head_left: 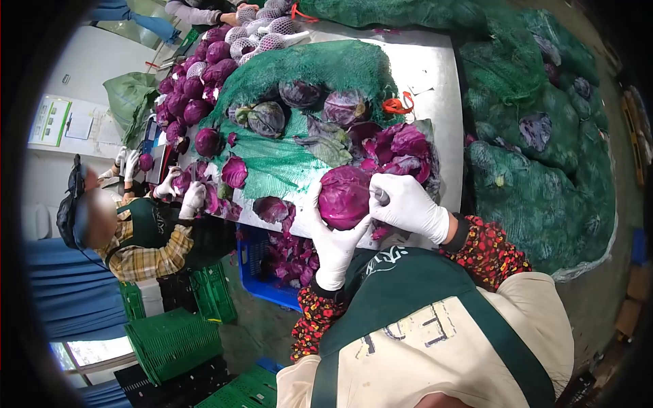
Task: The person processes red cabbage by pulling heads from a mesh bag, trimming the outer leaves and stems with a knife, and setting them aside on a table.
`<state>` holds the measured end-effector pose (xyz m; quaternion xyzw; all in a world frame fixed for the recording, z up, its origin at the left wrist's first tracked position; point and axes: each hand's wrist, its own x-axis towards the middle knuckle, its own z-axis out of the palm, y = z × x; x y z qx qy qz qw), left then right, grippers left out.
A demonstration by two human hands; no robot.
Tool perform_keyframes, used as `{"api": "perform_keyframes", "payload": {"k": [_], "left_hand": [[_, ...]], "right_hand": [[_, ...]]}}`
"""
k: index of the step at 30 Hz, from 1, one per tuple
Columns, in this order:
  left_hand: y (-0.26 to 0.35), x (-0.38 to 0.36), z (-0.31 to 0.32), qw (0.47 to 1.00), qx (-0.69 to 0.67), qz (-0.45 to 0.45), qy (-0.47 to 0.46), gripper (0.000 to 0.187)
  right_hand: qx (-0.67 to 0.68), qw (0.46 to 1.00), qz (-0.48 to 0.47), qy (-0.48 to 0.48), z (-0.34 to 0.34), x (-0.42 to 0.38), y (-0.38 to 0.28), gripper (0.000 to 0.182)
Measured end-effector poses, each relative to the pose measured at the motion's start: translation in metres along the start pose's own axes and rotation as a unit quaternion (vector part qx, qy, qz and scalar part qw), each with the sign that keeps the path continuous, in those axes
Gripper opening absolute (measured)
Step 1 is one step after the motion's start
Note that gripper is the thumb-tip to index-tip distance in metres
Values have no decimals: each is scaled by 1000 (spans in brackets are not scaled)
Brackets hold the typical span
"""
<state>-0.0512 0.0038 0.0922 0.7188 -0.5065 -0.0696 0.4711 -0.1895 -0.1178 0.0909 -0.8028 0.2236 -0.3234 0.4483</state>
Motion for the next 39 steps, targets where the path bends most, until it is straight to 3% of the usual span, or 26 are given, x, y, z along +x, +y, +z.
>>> {"api": "perform_keyframes", "payload": {"k": [1, 3, 8, 10, 14, 18, 21, 24, 29, 31, 34, 39], "left_hand": [[1, 0, 0, 1000, -25, -13, -5, 98], [2, 1, -1, 998, -50, -25, -10, 98], [4, 1, -1, 999, 1, 15, -30, 97], [2, 0, 0, 999, -7, 8, -35, 97], [4, 2, -2, 1000, 6, 7, -24, 97], [17, 7, -6, 996, 67, 45, -32, 96], [13, 6, -7, 996, 59, 51, -52, 92], [11, 6, -9, 987, 100, 96, -84, 91], [13, 6, -8, 984, 98, 100, -107, 89], [12, 7, -7, 989, 88, 83, -81, 89], [15, 8, -7, 989, 90, 81, -86, 88], [16, 9, -8, 981, 124, 99, -108, 86]], "right_hand": [[1, 1000, -1, 0, -2, 0, -1, 18], [68, 992, 91, -46, -10, 2, -6, 19], [8, 996, 51, -75, -15, 0, -5, 19], [-45, 998, -22, -24, -9, -2, 4, 21], [-36, 999, -19, 4, -5, -1, 5, 22], [57, 997, 55, -14, -22, 8, -6, 24], [34, 992, 26, -118, -30, 14, 1, 33], [2, 987, 19, -158, -33, 12, 6, 29], [-35, 992, -5, -120, -27, 6, 12, 22], [78, 997, 19, -13, -27, 5, 4, 26], [71, 995, 22, -59, -27, 3, 7, 29], [40, 998, -6, -37, -20, 4, 24, 16]]}}
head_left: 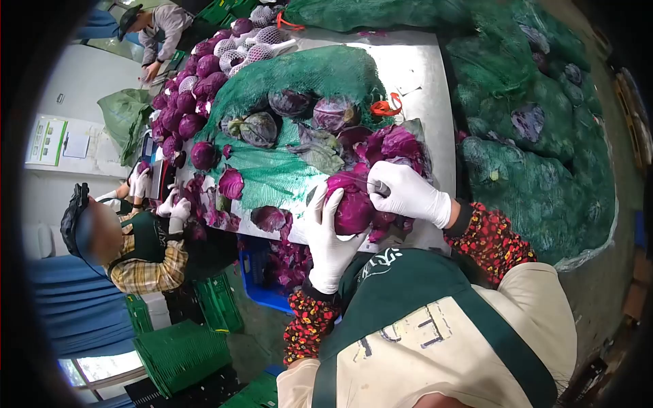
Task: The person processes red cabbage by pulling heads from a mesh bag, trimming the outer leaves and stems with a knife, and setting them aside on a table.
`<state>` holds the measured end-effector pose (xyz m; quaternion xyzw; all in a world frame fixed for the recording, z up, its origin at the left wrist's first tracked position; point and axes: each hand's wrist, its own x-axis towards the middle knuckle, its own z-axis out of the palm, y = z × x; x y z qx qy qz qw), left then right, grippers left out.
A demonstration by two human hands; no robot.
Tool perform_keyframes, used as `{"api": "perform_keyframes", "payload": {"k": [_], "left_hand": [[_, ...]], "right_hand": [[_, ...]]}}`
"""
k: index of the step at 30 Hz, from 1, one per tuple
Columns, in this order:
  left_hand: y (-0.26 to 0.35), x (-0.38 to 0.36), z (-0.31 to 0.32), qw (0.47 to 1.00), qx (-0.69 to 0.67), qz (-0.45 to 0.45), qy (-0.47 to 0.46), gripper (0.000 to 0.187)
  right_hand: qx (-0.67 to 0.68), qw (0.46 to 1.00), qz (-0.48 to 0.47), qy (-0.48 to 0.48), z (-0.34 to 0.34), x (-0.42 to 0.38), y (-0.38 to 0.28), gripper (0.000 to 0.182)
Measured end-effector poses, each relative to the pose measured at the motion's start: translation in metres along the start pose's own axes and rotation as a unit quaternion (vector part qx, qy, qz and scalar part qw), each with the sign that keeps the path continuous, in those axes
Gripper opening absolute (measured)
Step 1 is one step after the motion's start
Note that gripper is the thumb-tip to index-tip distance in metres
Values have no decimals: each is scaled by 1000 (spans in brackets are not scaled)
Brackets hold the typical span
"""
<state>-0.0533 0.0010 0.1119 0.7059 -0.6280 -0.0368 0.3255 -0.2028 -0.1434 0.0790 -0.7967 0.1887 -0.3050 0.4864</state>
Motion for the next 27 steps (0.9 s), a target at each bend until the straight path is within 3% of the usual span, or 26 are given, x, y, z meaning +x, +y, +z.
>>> {"api": "perform_keyframes", "payload": {"k": [6, 10, 12, 15, 16, 18, 19, 22, 24, 25, 27], "left_hand": [[0, 7, 3, 1000, -1, -3, 19, 86], [-4, 9, 4, 1000, -10, 17, 23, 89], [-4, 9, 2, 999, -19, 24, 21, 91], [-5, 8, 4, 998, -61, -1, 24, 95], [-11, 5, 7, 985, -161, -55, 27, 96], [-11, 5, 7, 931, -327, -153, 42, 100], [-13, 4, 7, 932, -327, -152, 43, 100], [-25, 1, 7, 942, -302, -139, 47, 98], [-29, 0, 7, 868, -463, -177, 32, 96], [-32, -1, 9, 869, -462, -174, 34, 96], [-41, -8, 17, 748, -632, -202, 33, 93]], "right_hand": [[106, 992, 73, -6, -6, -6, -15, 18], [82, 991, 100, -38, -15, -3, -10, 17], [204, 964, 153, -70, -14, 0, 1, 13], [244, 964, 102, -36, -15, 1, 2, 11], [307, 934, 176, -45, -22, -1, -5, 12], [350, 926, 142, -23, -23, -1, -3, 12], [393, 913, 106, -4, -24, 0, -3, 11], [437, 890, 124, -41, -29, -3, -6, 14], [458, 878, 131, -50, -31, -2, -2, 16], [473, 872, 126, -11, -30, -3, -5, 15], [479, 874, 81, 31, -30, 0, 1, 15]]}}
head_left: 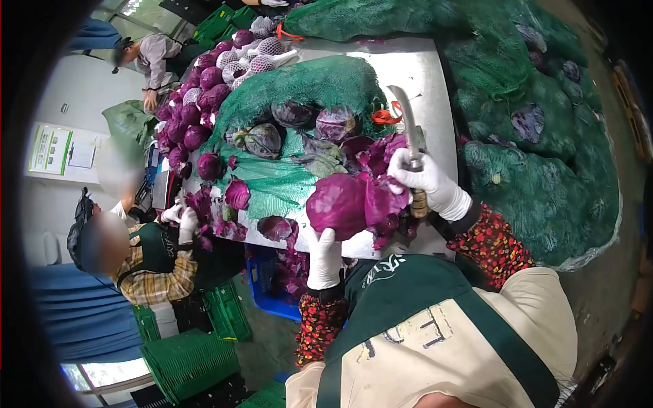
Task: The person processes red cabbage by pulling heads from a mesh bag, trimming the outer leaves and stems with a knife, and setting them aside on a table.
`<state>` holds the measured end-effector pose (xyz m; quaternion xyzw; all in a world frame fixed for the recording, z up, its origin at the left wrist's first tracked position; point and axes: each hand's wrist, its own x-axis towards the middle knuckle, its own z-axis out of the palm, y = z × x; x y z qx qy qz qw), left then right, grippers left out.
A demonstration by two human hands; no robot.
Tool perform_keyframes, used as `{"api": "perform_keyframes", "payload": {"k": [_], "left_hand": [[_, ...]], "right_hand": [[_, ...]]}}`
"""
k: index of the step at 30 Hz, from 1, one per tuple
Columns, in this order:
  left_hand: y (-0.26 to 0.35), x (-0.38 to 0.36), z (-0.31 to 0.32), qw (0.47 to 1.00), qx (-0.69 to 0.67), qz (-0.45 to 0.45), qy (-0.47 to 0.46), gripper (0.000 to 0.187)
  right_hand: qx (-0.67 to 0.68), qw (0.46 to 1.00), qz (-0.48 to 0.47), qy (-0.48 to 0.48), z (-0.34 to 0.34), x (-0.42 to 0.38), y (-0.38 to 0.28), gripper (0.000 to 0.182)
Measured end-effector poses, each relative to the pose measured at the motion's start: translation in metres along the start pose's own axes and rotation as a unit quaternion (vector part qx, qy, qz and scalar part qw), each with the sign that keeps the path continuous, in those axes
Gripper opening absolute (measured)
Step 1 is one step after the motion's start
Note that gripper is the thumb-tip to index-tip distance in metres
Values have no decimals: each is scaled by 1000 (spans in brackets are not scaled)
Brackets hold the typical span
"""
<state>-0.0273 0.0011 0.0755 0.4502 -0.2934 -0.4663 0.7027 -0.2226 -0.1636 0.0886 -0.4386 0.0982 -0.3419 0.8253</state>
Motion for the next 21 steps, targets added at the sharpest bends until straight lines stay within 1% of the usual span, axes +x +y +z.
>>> {"api": "perform_keyframes", "payload": {"k": [1, 2, 4, 5, 6, 7, 8, 9, 10, 11, 14, 15, 18, 20, 21], "left_hand": [[-3, 0, -6, 1000, 12, -11, 7, 91], [-5, -2, -13, 1000, 13, -8, 11, 91], [3, -2, -12, 982, -137, -104, 74, 88], [-2, -3, -15, 976, -173, -98, 91, 84], [-3, -4, -18, 976, -173, -90, 97, 84], [-3, -3, -21, 951, -275, -128, 57, 84], [-2, -3, -25, 914, -371, -162, 16, 84], [-5, -4, -28, 905, -386, -179, 18, 84], [-12, -6, -32, 888, -423, -182, 10, 82], [-19, -7, -36, 870, -458, -185, 3, 79], [-35, -8, -45, 833, -519, -190, -35, 78], [-31, -8, -41, 812, -545, -198, -75, 77], [-22, -3, -37, 772, -590, -200, -122, 75], [-23, 1, -45, 780, -587, -195, -93, 75], [-16, 6, -40, 784, -588, -188, -62, 76]], "right_hand": [[-11, 1000, 13, 14, -3, -3, -6, 15], [-20, 999, 16, 23, -4, -6, -13, 21], [15, 999, 21, 47, -7, -10, -21, 21], [-12, 997, 26, 74, -10, -11, -22, 21], [-18, 998, 9, 58, -16, -12, -21, 21], [-31, 997, 10, 64, -18, -12, -18, 22], [-43, 997, 12, 69, -19, -12, -14, 22], [-45, 996, 30, 65, -19, -13, -12, 23], [5, 998, 51, 36, -26, -13, -4, 19], [5, 998, 56, 35, -29, -12, 8, 18], [-6, 995, 88, 46, -32, -9, 24, 16], [-3, 993, 100, 62, -32, -7, 29, 16], [-10, 987, 133, 93, -28, -5, 43, 12], [-17, 983, 161, 91, -20, -5, 54, 13], [-29, 980, 182, 79, -18, -9, 60, 13]]}}
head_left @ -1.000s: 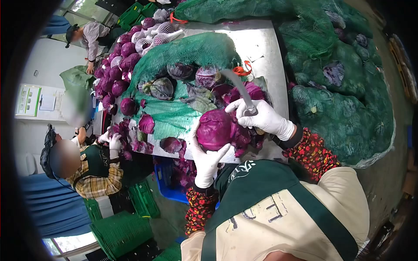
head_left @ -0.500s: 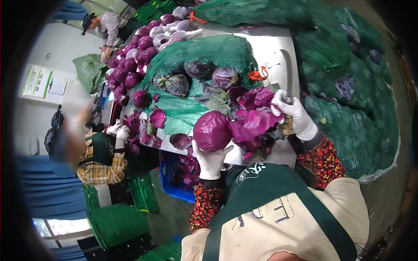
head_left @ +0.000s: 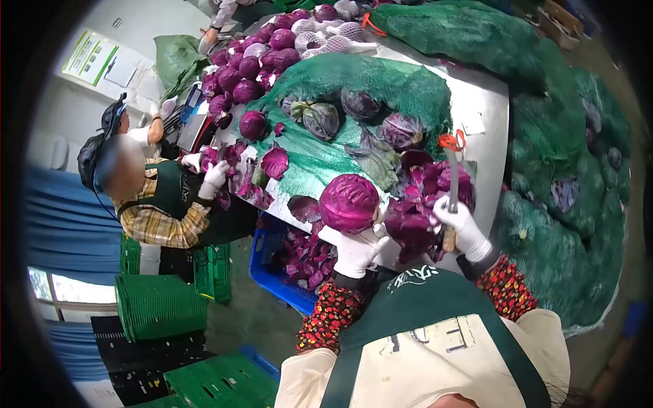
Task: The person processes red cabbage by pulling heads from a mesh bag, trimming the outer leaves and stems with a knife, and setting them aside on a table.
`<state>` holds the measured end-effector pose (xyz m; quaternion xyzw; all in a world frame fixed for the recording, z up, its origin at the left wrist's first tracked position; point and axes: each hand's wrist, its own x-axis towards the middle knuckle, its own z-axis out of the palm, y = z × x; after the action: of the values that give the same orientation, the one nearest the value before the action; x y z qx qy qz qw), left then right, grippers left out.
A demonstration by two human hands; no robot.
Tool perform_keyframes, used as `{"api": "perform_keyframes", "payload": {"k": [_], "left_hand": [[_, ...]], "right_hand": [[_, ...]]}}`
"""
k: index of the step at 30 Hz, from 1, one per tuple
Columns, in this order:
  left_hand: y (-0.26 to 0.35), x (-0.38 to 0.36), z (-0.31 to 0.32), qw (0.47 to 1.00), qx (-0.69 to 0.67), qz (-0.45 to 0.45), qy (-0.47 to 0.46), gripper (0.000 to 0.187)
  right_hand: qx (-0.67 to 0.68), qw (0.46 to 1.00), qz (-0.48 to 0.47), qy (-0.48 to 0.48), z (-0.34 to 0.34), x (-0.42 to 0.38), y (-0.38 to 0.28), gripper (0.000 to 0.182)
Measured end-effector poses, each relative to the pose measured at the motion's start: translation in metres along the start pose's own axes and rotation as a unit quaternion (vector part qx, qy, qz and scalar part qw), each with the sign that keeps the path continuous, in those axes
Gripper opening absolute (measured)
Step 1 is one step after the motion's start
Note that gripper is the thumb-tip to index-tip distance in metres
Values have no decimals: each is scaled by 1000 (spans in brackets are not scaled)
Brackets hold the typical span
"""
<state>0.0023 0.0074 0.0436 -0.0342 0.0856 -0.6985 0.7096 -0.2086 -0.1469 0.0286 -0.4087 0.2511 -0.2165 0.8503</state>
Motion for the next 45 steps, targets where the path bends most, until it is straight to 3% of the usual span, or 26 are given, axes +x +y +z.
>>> {"api": "perform_keyframes", "payload": {"k": [6, 8, 11, 12, 14, 16, 18, 19, 23, 26, 27, 28, 30, 31, 33, 35, 36, 39, 41, 42, 43, 45], "left_hand": [[22, 21, -3, 1000, 13, 25, -4, 77], [23, 26, -3, 1000, 14, 25, 12, 78], [33, 40, 10, 998, 46, 17, 37, 78], [41, 47, 21, 981, 136, 71, 115, 79], [73, 67, 48, 968, 178, 124, 125, 75], [116, 91, 74, 835, 447, 279, 156, 75], [165, 109, 98, 782, 499, 327, 183, 81], [213, 117, 93, 801, 455, 321, 219, 85], [312, 138, 100, 733, 494, 363, 295, 106], [362, 161, 96, 749, 344, 421, 378, 105], [371, 166, 91, 752, 343, 433, 360, 98], [393, 169, 65, 623, 552, 445, 329, 94], [431, 176, 75, 816, 302, 395, 294, 82], [402, 190, 93, 748, 366, 463, 303, 74], [412, 196, 89, 680, 528, 454, 230, 62], [384, 216, 103, 616, 619, 407, 270, 54], [350, 227, 110, 547, 668, 410, 294, 47], [239, 235, 96, 478, 778, 394, 110, 41], [159, 227, 76, 395, 858, 329, -2, 38], [116, 216, 80, 276, 924, 263, 10, 35], [79, 204, 64, 301, 923, 237, -17, 39], [23, 191, 41, 284, 935, 112, -179, 68]], "right_hand": [[-32, 999, 37, -25, 9, 22, -4, 12], [-107, 994, 8, -26, 7, 28, -3, 11], [-141, 989, 38, 9, 15, 31, -9, 14], [-166, 985, 34, 7, 16, 32, -13, 23], [-218, 975, 5, 35, 11, 35, -13, 31], [-199, 978, 12, 52, 6, 37, -17, 32], [-226, 972, 15, 61, 0, 39, -21, 30], [-204, 976, 41, 64, -2, 40, -23, 29], [-212, 976, 21, 48, -17, 48, -12, 26], [-198, 976, 67, 53, -20, 56, -12, 25], [-186, 978, 79, 53, -20, 58, -11, 24], [-170, 981, 79, 44, -24, 61, -6, 23], [-166, 981, 89, 47, -27, 67, -1, 22], [-165, 981, 91, 43, -27, 71, 0, 21], [-184, 976, 103, 44, -25, 76, -3, 18], [-206, 970, 121, 48, -22, 82, -5, 15], [-227, 967, 110, 45, -18, 83, -10, 14], [-333, 939, -31, 79, -14, 85, -23, 14], [-380, 911, -82, 138, -16, 84, -53, 14], [-372, 900, -96, 204, -22, 83, -58, 16], [-364, 886, -112, 265, -29, 81, -62, 17], [-402, 852, -112, 315, -58, 72, -65, 22]]}}
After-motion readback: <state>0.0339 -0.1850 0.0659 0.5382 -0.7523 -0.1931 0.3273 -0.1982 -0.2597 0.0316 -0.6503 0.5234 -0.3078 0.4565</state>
